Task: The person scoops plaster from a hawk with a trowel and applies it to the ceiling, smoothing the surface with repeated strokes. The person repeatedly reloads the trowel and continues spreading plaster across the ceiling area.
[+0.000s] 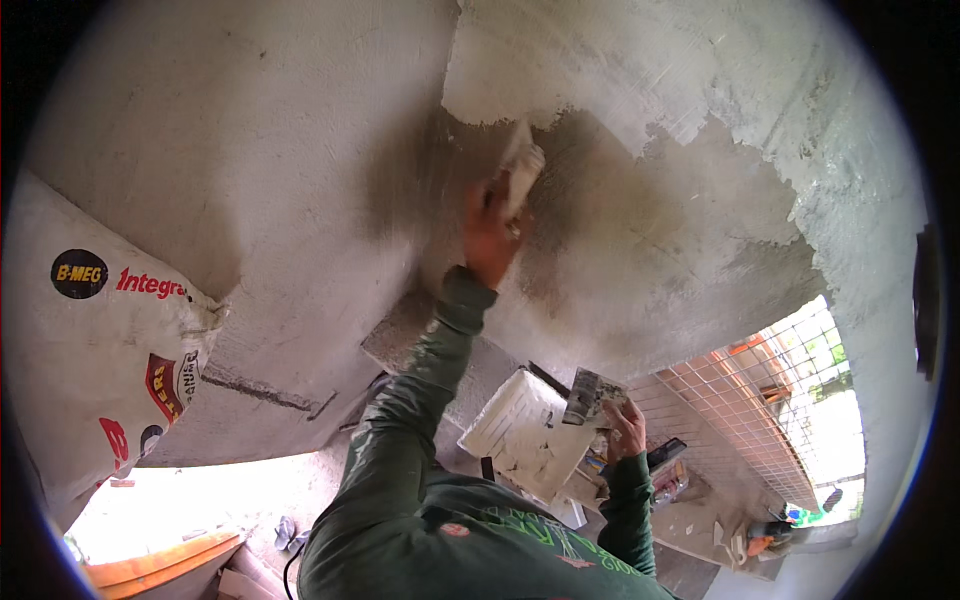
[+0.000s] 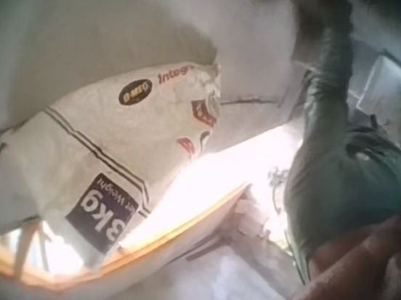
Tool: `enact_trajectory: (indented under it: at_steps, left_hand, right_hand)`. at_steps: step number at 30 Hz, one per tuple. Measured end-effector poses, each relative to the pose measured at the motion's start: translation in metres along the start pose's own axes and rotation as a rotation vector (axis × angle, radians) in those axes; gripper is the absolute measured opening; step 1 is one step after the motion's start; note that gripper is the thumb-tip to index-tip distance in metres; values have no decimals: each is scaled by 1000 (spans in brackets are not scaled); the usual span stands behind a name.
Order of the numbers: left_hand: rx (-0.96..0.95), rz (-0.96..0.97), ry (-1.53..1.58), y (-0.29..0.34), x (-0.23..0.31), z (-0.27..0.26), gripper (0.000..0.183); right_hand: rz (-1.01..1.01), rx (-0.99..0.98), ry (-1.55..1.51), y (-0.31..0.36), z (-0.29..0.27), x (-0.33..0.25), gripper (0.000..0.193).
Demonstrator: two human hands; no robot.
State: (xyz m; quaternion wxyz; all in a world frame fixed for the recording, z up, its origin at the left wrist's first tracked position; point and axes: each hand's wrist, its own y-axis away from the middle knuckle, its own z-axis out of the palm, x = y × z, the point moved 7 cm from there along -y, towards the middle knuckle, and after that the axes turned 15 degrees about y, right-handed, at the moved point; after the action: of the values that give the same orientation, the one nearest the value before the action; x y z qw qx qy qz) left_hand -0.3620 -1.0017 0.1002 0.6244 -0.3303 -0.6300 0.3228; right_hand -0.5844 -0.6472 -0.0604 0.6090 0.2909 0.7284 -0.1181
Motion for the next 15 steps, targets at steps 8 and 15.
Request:
enact_trajectory:
  at_steps: [8,15]
  left_hand:
    - [349,356,-216,-112,3,-33,44]
    - [44,-71,-35,24,19,-29,22]
  right_hand:
    - [-31,-35,48,27,3,25,35]
    - [-145,137,349,13,-10,75,33]
